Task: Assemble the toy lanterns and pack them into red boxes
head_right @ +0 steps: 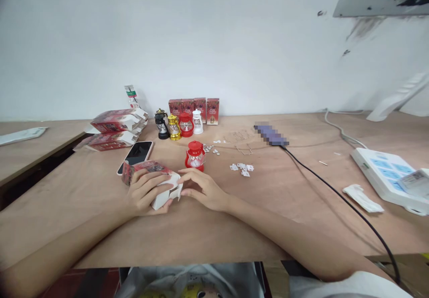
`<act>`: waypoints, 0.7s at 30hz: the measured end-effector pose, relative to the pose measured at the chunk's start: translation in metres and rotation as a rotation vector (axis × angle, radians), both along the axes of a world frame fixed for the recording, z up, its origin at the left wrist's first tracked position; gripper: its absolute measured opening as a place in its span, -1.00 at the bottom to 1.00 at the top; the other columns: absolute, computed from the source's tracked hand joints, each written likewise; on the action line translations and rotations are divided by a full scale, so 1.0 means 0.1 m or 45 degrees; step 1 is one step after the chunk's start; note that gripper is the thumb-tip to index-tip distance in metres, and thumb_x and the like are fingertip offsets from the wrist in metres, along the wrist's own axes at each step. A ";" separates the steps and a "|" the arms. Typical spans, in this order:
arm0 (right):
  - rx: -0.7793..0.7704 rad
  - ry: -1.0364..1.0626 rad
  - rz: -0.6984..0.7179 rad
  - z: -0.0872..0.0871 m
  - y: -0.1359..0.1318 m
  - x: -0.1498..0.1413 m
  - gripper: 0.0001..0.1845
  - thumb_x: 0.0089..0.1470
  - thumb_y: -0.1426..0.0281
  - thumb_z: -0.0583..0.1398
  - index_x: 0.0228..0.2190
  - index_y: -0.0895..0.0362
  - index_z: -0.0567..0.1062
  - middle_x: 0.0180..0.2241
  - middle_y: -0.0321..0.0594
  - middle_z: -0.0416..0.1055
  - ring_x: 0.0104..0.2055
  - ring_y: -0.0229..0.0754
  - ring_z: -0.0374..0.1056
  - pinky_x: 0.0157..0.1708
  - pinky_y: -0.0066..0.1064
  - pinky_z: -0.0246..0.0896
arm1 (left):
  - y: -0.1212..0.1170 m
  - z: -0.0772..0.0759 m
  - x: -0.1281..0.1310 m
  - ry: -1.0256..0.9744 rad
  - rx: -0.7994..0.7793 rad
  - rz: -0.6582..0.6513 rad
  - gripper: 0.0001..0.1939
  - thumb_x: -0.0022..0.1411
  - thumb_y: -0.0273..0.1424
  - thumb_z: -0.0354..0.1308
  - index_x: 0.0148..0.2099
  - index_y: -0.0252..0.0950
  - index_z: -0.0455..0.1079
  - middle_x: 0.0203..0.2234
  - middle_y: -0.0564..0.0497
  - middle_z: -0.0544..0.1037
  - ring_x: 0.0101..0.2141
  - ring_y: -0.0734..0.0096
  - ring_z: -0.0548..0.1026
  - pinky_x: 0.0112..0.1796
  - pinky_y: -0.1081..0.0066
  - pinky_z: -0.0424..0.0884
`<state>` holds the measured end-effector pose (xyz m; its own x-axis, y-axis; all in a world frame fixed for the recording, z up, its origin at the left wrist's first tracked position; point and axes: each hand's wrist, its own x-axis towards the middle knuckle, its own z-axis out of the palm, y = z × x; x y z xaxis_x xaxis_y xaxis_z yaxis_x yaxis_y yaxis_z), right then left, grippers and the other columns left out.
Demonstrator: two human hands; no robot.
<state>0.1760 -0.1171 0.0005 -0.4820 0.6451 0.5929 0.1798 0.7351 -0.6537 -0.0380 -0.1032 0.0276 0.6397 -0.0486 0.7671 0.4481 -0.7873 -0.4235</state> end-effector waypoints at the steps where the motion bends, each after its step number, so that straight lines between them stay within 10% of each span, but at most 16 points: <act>1: -0.095 0.049 0.037 0.00 -0.01 -0.02 -0.80 0.16 0.28 0.15 -0.20 0.11 0.36 0.01 -0.05 0.34 0.02 -0.20 0.35 0.00 -0.26 0.30 | -0.01 0.00 0.01 0.011 -0.002 -0.012 -0.80 0.06 -0.36 0.14 -0.21 -0.27 0.35 -0.38 -0.03 0.61 -0.34 0.31 0.54 -0.25 0.31 0.29; 6: -0.420 0.240 0.127 -0.02 -0.08 -0.10 -0.78 0.08 0.25 0.21 -0.34 0.11 0.31 -0.16 -0.16 0.40 -0.18 -0.27 0.42 -0.17 -0.36 0.40 | -0.01 -0.02 0.04 0.040 -0.014 -0.077 -0.78 0.07 -0.37 0.14 -0.20 -0.30 0.30 -0.39 -0.06 0.61 -0.34 0.32 0.56 -0.26 0.33 0.30; 21: -0.455 0.294 -0.049 -0.04 -0.12 -0.17 -0.76 0.03 0.24 0.24 -0.38 0.10 0.30 -0.33 -0.28 0.38 -0.34 -0.33 0.40 -0.32 -0.45 0.42 | -0.01 -0.06 0.03 0.048 -0.026 -0.090 -0.70 0.07 -0.37 0.18 -0.13 -0.30 0.23 -0.36 -0.12 0.61 -0.29 0.26 0.56 -0.24 0.27 0.29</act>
